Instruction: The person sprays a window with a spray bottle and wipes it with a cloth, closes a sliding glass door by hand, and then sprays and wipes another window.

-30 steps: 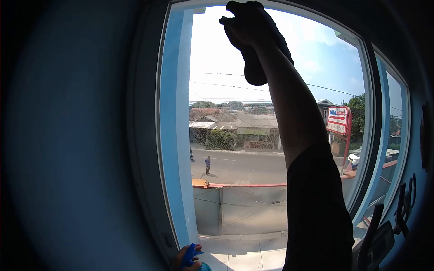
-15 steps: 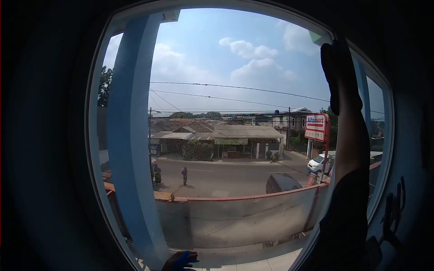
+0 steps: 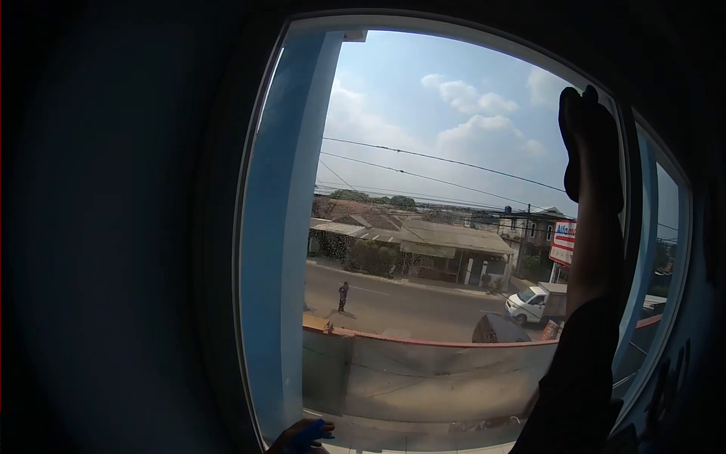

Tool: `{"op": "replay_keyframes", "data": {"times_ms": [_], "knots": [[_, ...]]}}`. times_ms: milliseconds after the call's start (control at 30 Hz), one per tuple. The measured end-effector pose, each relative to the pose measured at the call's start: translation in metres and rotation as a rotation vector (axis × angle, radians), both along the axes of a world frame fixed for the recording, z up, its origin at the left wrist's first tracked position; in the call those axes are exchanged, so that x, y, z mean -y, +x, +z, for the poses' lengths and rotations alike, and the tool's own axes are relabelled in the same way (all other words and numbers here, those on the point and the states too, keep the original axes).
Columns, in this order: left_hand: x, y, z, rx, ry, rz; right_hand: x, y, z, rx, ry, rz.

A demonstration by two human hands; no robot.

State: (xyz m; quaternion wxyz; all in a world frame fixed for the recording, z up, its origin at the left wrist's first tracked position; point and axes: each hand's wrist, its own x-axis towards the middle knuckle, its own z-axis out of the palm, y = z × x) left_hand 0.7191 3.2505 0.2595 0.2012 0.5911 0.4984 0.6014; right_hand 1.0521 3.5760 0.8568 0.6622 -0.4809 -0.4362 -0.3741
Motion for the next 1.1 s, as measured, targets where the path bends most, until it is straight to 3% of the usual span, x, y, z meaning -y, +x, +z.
{"op": "replay_keyframes", "data": {"times_ms": [33, 67, 133, 200, 267, 400, 433, 500, 600, 633, 667, 733, 800, 833, 867, 933, 1000, 1067, 1100], "knots": [[0.011, -0.009, -0.002, -0.189, 0.121, 0.024, 0.035, -0.026, 0.003, -0.083, -0.067, 0.311], [0.031, -0.005, 0.007, -0.11, 0.089, 0.066, 0.078, -0.052, -0.002, -0.047, -0.139, 0.391], [0.061, -0.013, 0.0, -0.081, 0.107, 0.161, 0.072, -0.107, 0.029, -0.022, 0.174, 0.123], [0.087, -0.023, -0.009, -0.114, 0.131, 0.256, 0.085, -0.165, 0.053, 0.089, 0.446, 0.177], [0.12, -0.026, -0.011, 0.014, -0.064, 0.33, 0.119, -0.225, 0.059, 0.074, 0.534, 0.26], [0.172, -0.025, 0.006, -0.003, -0.145, 0.413, 0.207, -0.308, 0.039, 0.103, 0.504, 0.417], [0.173, -0.03, -0.012, 0.046, 0.038, 0.373, 0.221, -0.321, 0.034, 0.115, 0.486, 0.452], [0.186, -0.029, -0.018, 0.07, 0.002, 0.4, 0.203, -0.376, 0.054, 0.258, 0.608, 0.687], [0.185, -0.033, -0.03, 0.019, -0.084, 0.453, 0.229, -0.43, 0.06, 0.731, 0.513, 0.486], [0.18, -0.029, -0.031, 0.019, -0.075, 0.467, 0.224, -0.43, 0.062, 0.817, 0.642, 0.417], [0.171, -0.027, -0.034, 0.016, -0.066, 0.474, 0.219, -0.428, 0.067, 0.923, 0.578, 0.503], [0.143, -0.023, -0.049, 0.122, -0.087, 0.412, 0.193, -0.408, 0.053, 0.874, 0.812, 0.664], [0.112, -0.014, -0.048, 0.223, -0.118, 0.34, 0.196, -0.333, 0.024, 0.902, 0.46, 0.677], [0.097, -0.008, -0.042, 0.107, -0.096, 0.337, 0.18, -0.309, 0.024, 0.94, 0.54, 0.58], [0.082, -0.001, -0.032, -0.011, -0.071, 0.332, 0.163, -0.277, 0.025, 0.996, 0.474, 0.673], [0.052, 0.012, -0.019, -0.112, -0.05, 0.253, 0.129, -0.22, 0.043, 0.957, 0.326, 0.462], [0.011, 0.013, -0.031, -0.317, 0.121, 0.181, 0.141, -0.125, 0.013, 0.765, -0.139, 0.664], [-0.018, 0.024, -0.032, -0.299, 0.129, 0.111, 0.047, -0.079, 0.032, 0.632, 0.452, 0.395], [-0.028, 0.029, -0.031, -0.309, 0.119, 0.078, 0.013, -0.048, 0.031, 0.522, 0.47, 0.277]]}}
